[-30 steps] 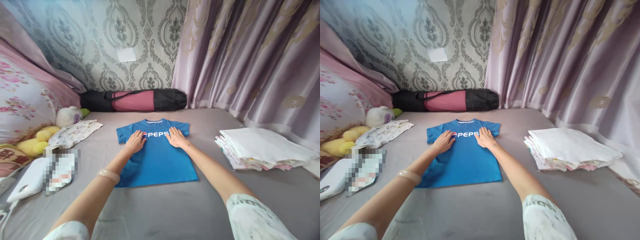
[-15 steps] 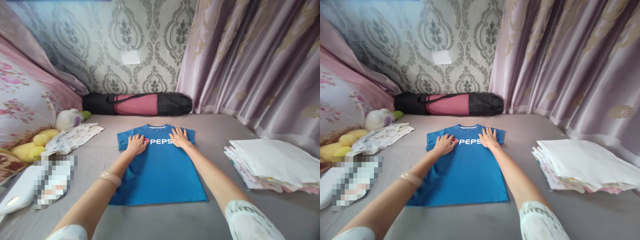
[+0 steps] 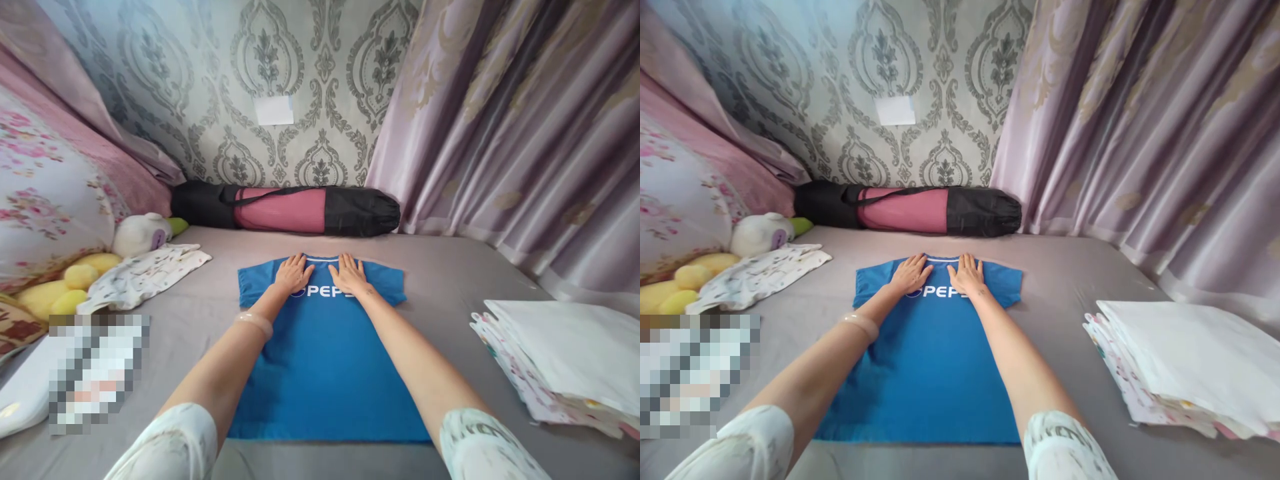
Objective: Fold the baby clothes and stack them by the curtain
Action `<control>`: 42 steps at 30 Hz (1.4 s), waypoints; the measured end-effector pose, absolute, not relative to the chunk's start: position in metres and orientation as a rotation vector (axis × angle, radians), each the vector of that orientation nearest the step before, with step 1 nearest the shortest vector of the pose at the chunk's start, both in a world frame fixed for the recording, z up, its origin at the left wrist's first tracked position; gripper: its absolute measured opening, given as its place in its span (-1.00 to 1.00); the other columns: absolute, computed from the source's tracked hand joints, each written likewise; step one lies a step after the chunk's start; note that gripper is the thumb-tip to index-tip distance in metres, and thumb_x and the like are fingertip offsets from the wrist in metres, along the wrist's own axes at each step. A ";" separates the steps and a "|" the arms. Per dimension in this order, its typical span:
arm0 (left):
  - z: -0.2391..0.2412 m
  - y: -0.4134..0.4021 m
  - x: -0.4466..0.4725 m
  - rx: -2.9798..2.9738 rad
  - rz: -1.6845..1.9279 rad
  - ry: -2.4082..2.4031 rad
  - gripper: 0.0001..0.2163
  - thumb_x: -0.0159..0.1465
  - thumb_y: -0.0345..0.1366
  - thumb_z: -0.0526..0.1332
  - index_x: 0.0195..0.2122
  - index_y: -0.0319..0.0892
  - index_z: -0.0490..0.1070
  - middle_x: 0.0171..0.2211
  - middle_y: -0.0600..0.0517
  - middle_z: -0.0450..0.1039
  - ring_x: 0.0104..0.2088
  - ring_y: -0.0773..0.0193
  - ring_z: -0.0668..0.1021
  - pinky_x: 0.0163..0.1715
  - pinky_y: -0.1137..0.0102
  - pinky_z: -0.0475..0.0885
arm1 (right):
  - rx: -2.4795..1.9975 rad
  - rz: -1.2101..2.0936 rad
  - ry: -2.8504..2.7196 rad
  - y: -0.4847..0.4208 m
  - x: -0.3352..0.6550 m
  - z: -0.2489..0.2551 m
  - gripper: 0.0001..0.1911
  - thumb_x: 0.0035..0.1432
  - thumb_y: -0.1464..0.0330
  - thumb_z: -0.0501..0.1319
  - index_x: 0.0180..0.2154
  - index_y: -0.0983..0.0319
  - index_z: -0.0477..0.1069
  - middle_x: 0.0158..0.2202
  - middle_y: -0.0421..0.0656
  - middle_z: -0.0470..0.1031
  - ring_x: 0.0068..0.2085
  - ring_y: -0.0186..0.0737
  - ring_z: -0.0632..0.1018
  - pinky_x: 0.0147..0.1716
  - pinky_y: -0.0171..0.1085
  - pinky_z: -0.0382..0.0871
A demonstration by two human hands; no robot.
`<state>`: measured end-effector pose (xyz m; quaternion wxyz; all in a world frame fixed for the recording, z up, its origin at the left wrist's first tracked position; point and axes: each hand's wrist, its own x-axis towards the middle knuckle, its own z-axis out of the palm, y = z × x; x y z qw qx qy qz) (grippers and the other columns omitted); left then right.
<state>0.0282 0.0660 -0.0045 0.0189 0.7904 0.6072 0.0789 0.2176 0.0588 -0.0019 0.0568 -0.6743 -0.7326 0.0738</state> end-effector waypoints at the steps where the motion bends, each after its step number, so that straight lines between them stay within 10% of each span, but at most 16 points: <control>1: -0.005 0.067 0.029 2.453 0.271 1.915 -0.43 0.38 0.00 -0.21 0.28 -0.24 0.12 0.31 -0.12 0.08 0.27 0.02 0.19 0.21 0.15 0.10 | -2.046 0.207 -2.207 0.059 0.217 -0.004 -0.26 0.33 0.08 -0.28 0.33 0.47 -0.10 0.38 0.06 -0.15 0.36 -0.07 -0.09 0.28 0.01 -0.30; 42: -0.002 0.001 -0.061 2.139 -0.006 2.141 -0.30 0.33 0.11 -0.29 0.36 -0.25 -0.07 0.37 -0.19 -0.16 0.35 -0.02 -0.05 0.26 -0.01 -0.08 | -2.117 0.200 -2.232 -0.015 0.298 0.003 -0.32 0.34 0.11 -0.30 0.35 0.31 -0.12 0.39 -0.05 -0.17 0.37 -0.09 -0.10 0.29 -0.01 -0.33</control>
